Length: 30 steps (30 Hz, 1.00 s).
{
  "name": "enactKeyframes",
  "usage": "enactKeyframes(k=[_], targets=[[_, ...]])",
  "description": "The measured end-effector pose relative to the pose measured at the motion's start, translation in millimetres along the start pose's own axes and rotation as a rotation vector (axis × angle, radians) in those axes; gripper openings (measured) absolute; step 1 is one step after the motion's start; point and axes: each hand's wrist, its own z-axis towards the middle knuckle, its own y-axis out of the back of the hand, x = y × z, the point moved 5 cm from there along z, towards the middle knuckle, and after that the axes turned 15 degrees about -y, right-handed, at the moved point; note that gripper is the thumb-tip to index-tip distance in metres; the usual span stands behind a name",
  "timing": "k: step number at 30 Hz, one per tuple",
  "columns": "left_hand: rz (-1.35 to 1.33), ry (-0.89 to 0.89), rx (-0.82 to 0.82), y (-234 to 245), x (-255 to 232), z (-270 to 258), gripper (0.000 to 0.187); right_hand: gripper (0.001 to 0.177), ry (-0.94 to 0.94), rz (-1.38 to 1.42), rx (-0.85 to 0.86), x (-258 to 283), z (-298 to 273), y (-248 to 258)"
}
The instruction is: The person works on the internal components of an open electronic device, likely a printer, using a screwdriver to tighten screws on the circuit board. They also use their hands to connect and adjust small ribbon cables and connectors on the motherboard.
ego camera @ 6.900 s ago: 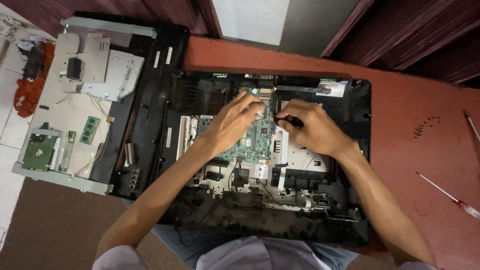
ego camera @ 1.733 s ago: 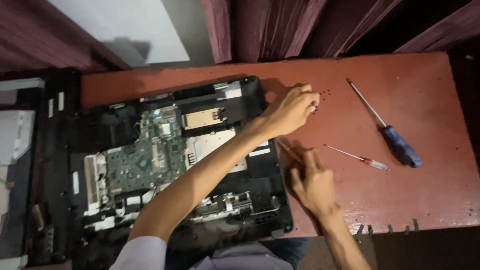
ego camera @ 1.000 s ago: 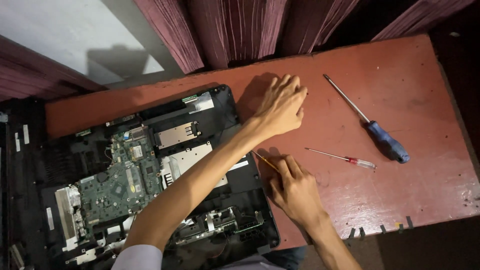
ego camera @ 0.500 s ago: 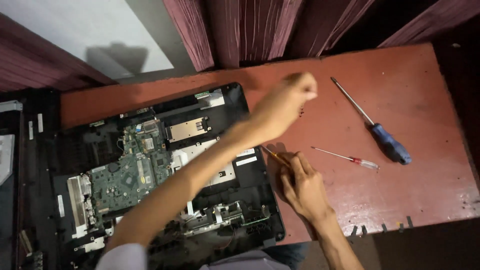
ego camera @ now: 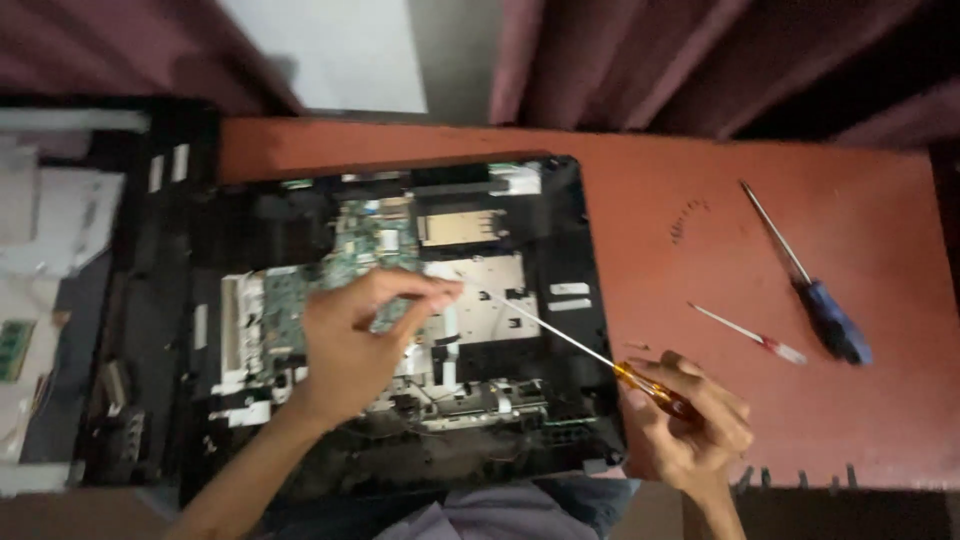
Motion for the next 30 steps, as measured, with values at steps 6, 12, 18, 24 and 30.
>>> enactKeyframes(k=[6, 12, 18, 24, 30], targets=[[0.047, -0.074, -0.079, 24.1, -0.5, -31.1, 0.009, 0.026, 0.025, 0.067, 0.041, 5.7, -0.8, -11.3], [0.056, -0.085, -0.038, 41.3, -7.0, -50.9, 0.012, 0.027, 0.035, 0.025, 0.11, 10.1, -4.1, -24.6], [-0.023, -0.132, -0.032, 51.3, -2.0, -78.9, 0.017, 0.026, -0.014, 0.045, 0.213, 13.2, -1.4, -31.6], [-0.024, -0.187, 0.156, 59.7, -11.3, -97.2, 0.024, 0.024, -0.334, 0.003, 0.357, -8.5, 3.2, -27.1], [0.097, -0.304, -0.016, 69.4, -18.2, -96.8, 0.017, 0.033, -0.232, 0.111, 0.626, 23.4, 51.5, -42.6]])
